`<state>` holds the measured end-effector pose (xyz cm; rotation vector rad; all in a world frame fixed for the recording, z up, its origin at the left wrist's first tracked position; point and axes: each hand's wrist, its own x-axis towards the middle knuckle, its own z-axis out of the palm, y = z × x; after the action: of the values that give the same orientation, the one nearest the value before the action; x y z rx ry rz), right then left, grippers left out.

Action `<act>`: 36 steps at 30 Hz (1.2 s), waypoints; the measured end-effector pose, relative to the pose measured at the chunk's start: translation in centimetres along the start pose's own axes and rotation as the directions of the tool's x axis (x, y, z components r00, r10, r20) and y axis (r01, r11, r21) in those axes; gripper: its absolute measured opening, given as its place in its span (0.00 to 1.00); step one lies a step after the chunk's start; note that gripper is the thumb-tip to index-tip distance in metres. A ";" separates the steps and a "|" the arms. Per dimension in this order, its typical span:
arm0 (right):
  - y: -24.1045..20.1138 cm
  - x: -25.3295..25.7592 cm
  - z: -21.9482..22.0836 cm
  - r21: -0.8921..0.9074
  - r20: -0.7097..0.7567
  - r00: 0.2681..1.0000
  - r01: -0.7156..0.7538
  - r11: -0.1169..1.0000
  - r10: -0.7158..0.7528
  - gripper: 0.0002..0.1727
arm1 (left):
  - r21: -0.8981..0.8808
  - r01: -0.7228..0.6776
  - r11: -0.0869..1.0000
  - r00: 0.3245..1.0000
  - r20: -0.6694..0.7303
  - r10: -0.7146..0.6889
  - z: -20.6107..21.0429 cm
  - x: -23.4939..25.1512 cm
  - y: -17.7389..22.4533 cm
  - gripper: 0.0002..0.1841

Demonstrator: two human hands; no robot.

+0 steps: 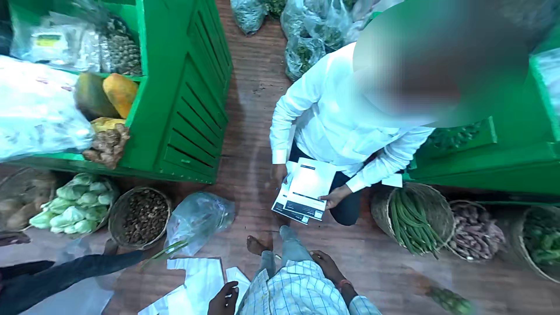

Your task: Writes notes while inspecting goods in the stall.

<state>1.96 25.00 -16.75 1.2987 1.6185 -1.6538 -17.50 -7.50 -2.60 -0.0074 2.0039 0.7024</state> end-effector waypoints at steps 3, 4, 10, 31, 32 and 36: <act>0.8 -0.1 0.4 0.066 -0.013 1.000 -0.016 0.998 0.017 0.22 | 0.033 -0.017 0.999 1.000 0.024 0.016 -0.3 0.4 0.3 0.19; 1.1 -0.1 0.5 0.091 -0.012 1.000 -0.021 0.996 0.022 0.23 | 0.043 -0.020 0.999 0.999 0.034 0.018 -0.4 0.6 0.4 0.19; 1.8 -0.4 1.4 0.208 -0.019 0.996 -0.082 0.975 0.088 0.26 | 0.060 -0.049 0.997 0.998 0.040 0.046 -0.7 1.2 0.1 0.19; 3.1 -1.1 2.1 0.092 -0.010 0.994 -0.109 0.990 0.110 0.33 | 0.113 0.020 0.993 0.997 0.071 -0.028 -1.1 0.6 -2.8 0.18; 3.1 -1.1 2.2 0.098 -0.009 0.993 -0.115 0.988 0.117 0.33 | 0.111 0.030 0.993 0.997 0.068 -0.038 -1.0 0.6 -3.1 0.18; 3.2 -1.2 2.3 0.112 -0.028 0.992 -0.116 0.987 0.120 0.33 | 0.089 0.059 0.994 0.996 0.062 -0.065 -0.8 0.7 -4.0 0.17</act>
<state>4.58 21.95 -17.61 1.4560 1.4572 -1.6770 -17.35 -11.03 -4.73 0.0044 1.9623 0.5681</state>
